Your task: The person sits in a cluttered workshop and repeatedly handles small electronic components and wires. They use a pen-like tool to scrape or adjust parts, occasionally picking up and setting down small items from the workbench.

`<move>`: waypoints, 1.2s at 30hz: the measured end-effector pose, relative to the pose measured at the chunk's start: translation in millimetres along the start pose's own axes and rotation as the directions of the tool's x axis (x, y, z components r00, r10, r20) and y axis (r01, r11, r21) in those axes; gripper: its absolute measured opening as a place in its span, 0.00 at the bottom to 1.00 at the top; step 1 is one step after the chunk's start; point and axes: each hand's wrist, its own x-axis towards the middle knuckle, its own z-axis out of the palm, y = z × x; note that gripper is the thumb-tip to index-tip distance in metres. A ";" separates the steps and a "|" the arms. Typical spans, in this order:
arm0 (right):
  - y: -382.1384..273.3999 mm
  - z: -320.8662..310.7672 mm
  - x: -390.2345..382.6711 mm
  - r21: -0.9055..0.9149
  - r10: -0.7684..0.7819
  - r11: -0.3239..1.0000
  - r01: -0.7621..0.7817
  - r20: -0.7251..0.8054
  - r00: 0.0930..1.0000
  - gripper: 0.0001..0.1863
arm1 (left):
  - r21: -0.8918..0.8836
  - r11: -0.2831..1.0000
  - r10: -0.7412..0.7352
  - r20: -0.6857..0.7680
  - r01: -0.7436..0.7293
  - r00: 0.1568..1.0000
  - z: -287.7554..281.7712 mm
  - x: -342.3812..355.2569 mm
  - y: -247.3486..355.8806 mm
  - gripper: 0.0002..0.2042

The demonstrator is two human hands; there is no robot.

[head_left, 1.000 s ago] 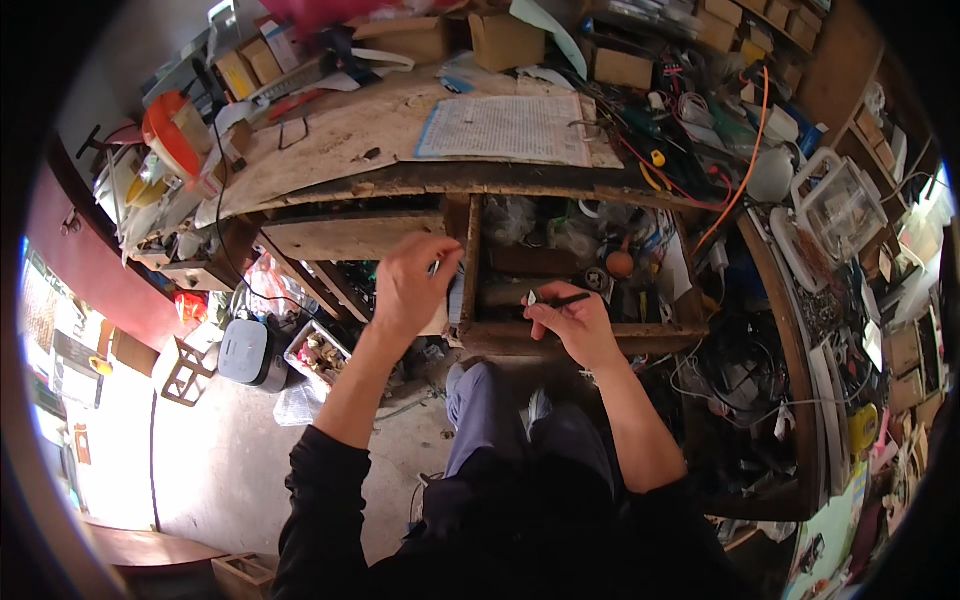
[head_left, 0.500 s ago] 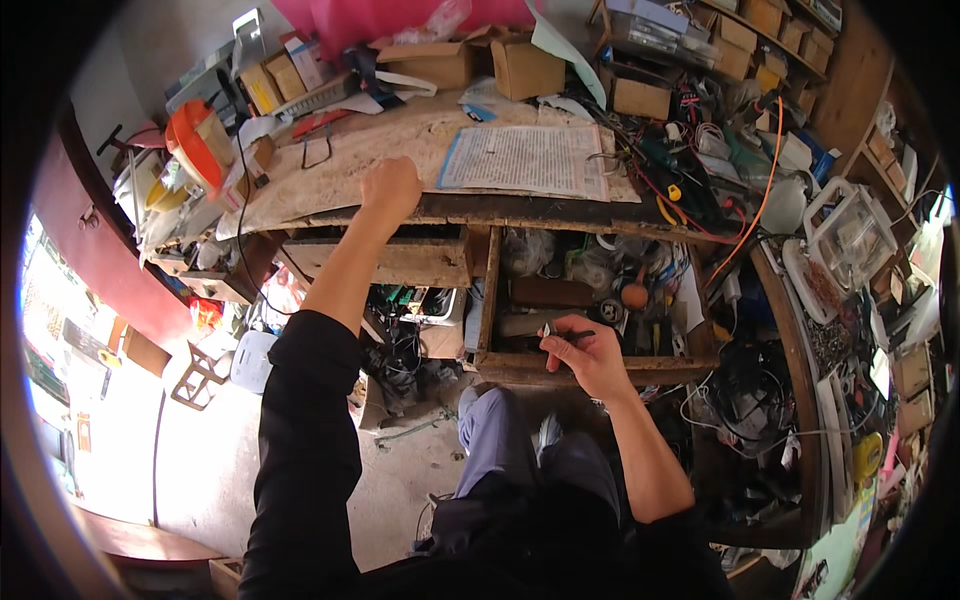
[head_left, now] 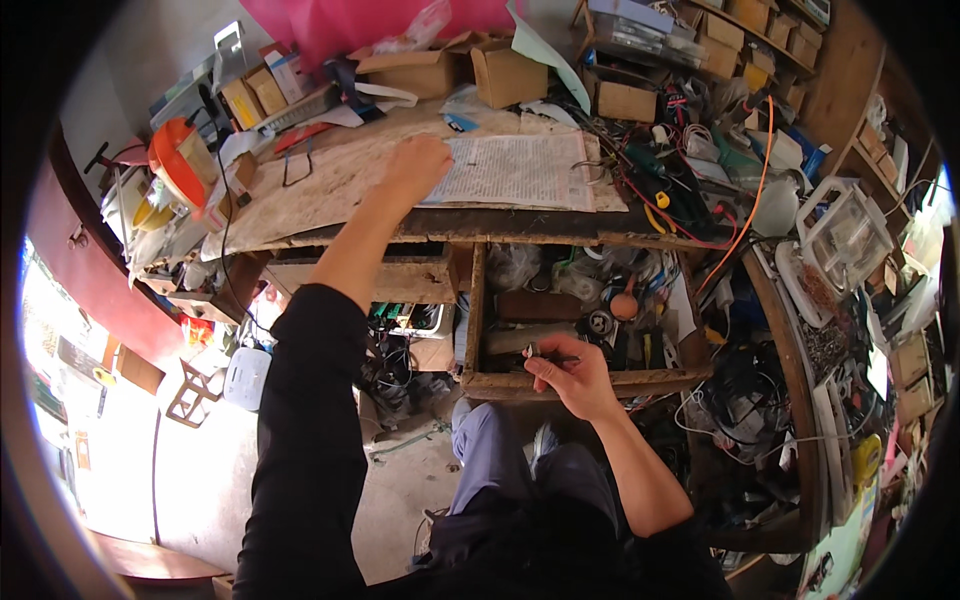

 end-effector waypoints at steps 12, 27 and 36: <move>0.3 -1.0 0.7 -0.086 -0.023 0.996 0.022 -0.016 1.000 0.08 | 0.029 0.999 0.016 0.167 -0.021 0.986 45.4 47.7 18.5 0.10; 1.5 1.8 4.3 -0.108 -0.010 0.994 0.006 -0.037 0.999 0.08 | 0.157 0.988 -0.007 0.029 0.002 1.000 28.6 33.1 16.2 0.10; 2.9 -4.1 -0.6 -0.059 -0.040 0.998 0.037 -0.041 0.998 0.08 | -0.675 0.698 -0.452 -0.156 0.239 0.878 -53.7 -198.6 95.2 0.08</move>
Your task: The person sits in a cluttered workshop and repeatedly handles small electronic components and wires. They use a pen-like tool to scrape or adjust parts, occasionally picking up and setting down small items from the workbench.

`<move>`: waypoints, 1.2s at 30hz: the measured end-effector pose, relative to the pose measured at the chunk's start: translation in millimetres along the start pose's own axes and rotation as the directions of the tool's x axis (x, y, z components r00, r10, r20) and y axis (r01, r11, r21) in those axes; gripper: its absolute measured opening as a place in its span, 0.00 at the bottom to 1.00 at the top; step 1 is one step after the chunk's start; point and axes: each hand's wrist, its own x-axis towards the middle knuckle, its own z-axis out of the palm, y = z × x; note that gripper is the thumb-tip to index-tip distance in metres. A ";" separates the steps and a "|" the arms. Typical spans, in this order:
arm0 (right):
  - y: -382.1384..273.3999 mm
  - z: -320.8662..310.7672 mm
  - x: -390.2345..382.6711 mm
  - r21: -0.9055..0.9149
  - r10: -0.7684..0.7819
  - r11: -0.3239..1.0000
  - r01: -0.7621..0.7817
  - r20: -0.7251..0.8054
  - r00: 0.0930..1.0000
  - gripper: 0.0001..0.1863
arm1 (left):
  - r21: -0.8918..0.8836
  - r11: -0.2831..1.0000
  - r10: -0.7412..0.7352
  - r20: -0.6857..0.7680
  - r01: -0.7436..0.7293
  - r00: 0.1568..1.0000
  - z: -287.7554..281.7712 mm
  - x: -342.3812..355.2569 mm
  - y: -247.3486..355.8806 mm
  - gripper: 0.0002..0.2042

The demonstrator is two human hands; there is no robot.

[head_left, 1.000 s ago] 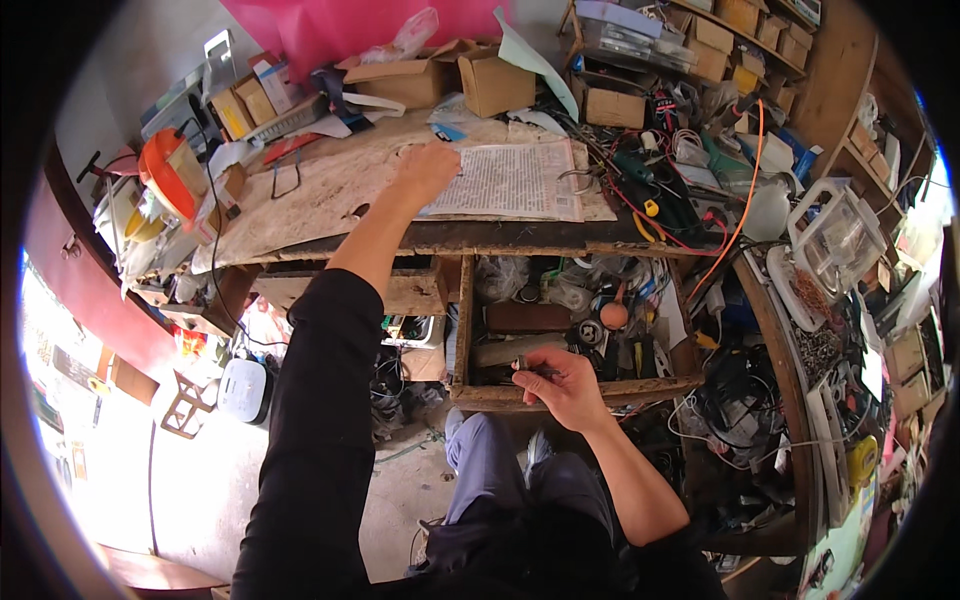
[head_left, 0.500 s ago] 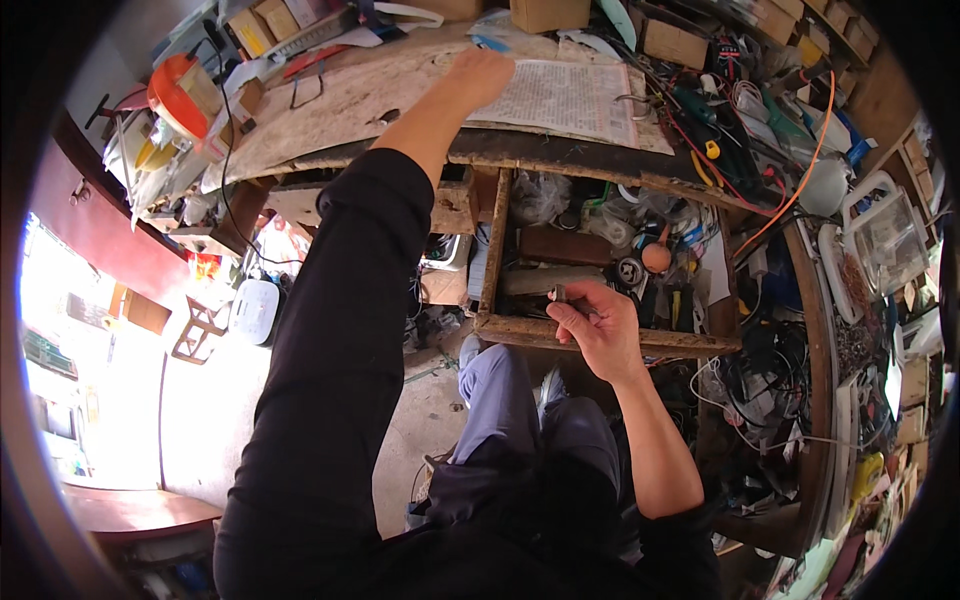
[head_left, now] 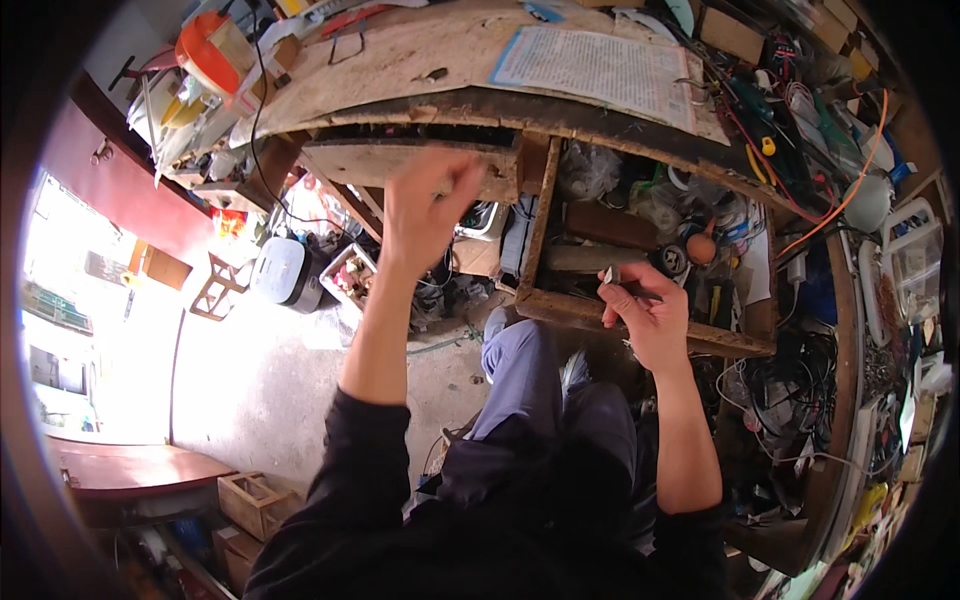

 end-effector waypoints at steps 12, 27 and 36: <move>-2.4 4.0 1.9 -0.003 -0.051 0.999 0.051 0.012 0.999 0.09 | 0.263 0.334 -0.909 0.342 0.905 0.236 40.3 -396.2 -197.2 0.14; -0.2 2.6 3.8 -0.029 -0.071 0.997 0.072 0.017 0.997 0.09 | 0.316 0.845 -0.451 -0.008 0.430 0.892 38.3 -89.9 -215.5 0.10; -4.5 8.3 3.5 0.017 -0.016 1.000 0.015 0.028 0.999 0.09 | 0.132 0.857 -0.501 -0.014 0.498 0.865 19.4 -90.8 -98.0 0.22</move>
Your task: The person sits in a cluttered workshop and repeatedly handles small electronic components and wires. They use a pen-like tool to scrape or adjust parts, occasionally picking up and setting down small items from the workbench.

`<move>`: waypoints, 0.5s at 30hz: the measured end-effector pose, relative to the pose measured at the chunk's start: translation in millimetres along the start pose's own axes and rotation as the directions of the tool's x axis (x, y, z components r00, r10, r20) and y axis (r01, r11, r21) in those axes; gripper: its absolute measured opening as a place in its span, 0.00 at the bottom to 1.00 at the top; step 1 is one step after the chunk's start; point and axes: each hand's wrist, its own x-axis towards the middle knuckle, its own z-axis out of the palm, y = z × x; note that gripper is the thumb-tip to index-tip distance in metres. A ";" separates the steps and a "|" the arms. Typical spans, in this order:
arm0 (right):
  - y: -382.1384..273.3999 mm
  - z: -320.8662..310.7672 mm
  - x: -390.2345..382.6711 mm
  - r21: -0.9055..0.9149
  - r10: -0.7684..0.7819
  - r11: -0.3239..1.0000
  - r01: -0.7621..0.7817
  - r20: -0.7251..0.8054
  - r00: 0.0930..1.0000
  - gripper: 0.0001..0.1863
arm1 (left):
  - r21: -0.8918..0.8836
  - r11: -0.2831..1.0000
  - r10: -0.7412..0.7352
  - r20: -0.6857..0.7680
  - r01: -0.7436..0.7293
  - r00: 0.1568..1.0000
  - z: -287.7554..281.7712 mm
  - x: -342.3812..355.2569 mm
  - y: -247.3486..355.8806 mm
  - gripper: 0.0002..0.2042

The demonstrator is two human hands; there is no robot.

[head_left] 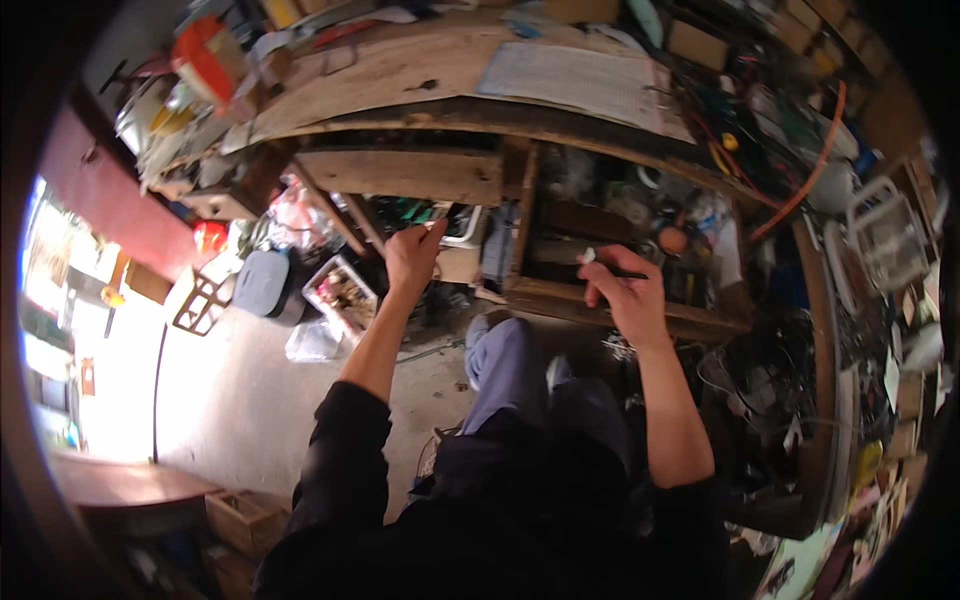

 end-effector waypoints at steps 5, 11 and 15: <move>-5.7 -9.2 0.8 0.009 -0.029 1.000 0.029 0.076 0.997 0.13 | -0.437 0.832 0.407 0.059 -0.343 0.912 -4.2 -49.7 111.0 0.08; 0.2 -12.7 -1.9 0.023 -0.032 0.999 0.030 0.097 0.995 0.14 | -0.521 0.709 0.635 0.176 -0.476 0.752 14.3 -70.3 162.0 0.20; -5.1 -12.6 -1.6 -0.038 -0.007 0.999 0.013 0.133 0.991 0.14 | -0.545 0.721 0.598 0.177 -0.428 0.782 27.6 -68.2 155.1 0.16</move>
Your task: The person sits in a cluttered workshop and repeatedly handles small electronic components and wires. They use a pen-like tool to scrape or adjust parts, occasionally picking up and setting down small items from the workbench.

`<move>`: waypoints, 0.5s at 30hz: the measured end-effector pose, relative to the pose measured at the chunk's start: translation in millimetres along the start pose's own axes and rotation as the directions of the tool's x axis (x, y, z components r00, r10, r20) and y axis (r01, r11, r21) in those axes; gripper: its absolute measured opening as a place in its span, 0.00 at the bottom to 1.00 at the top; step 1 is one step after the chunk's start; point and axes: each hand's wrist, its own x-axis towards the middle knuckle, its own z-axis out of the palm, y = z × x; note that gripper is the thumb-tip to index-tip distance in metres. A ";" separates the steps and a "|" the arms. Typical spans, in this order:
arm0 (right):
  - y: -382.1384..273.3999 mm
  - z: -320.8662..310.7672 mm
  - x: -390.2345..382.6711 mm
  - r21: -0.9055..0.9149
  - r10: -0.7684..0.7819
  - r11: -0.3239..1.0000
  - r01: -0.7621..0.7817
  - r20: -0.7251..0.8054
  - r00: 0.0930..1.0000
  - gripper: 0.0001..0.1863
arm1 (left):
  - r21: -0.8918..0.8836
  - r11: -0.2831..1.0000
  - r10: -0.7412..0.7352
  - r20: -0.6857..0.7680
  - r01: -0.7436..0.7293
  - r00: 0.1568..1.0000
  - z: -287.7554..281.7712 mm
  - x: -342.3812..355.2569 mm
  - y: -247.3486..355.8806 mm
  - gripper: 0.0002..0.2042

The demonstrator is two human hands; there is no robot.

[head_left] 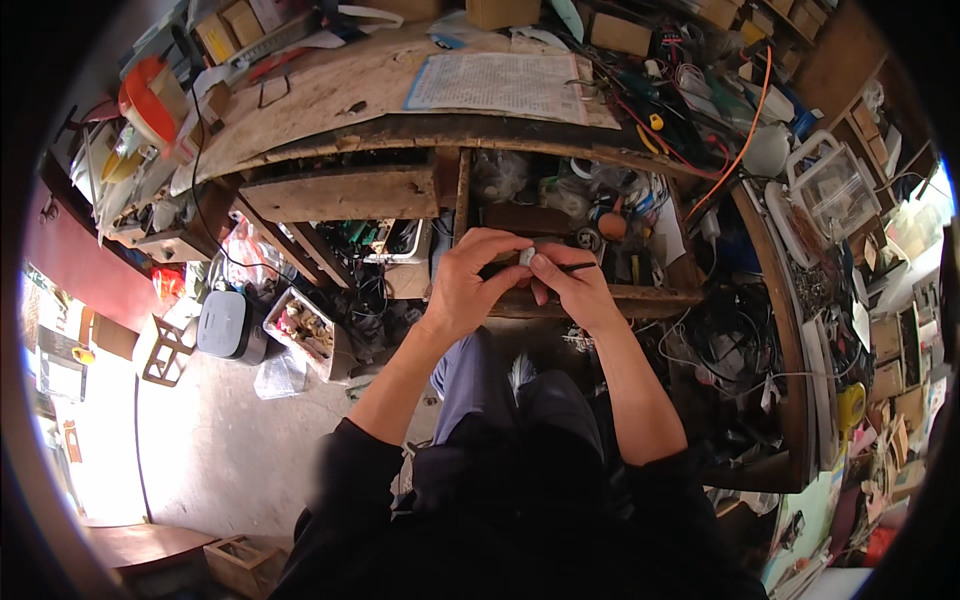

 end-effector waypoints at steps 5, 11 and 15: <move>9.2 0.7 6.2 0.081 -0.076 0.993 0.088 -0.144 0.987 0.14 | 0.040 0.997 -0.061 -0.099 0.066 0.993 -2.1 -7.6 3.0 0.15; 12.2 0.2 1.4 0.219 -0.086 0.968 0.125 -0.180 0.980 0.14 | 0.232 0.970 -0.039 -0.155 0.075 0.987 10.0 -25.8 -7.2 0.15; 6.3 9.7 -8.7 -0.100 -0.233 0.971 0.215 -0.230 0.945 0.15 | 0.331 0.940 -0.033 -0.133 0.076 0.991 16.3 -32.1 -13.1 0.13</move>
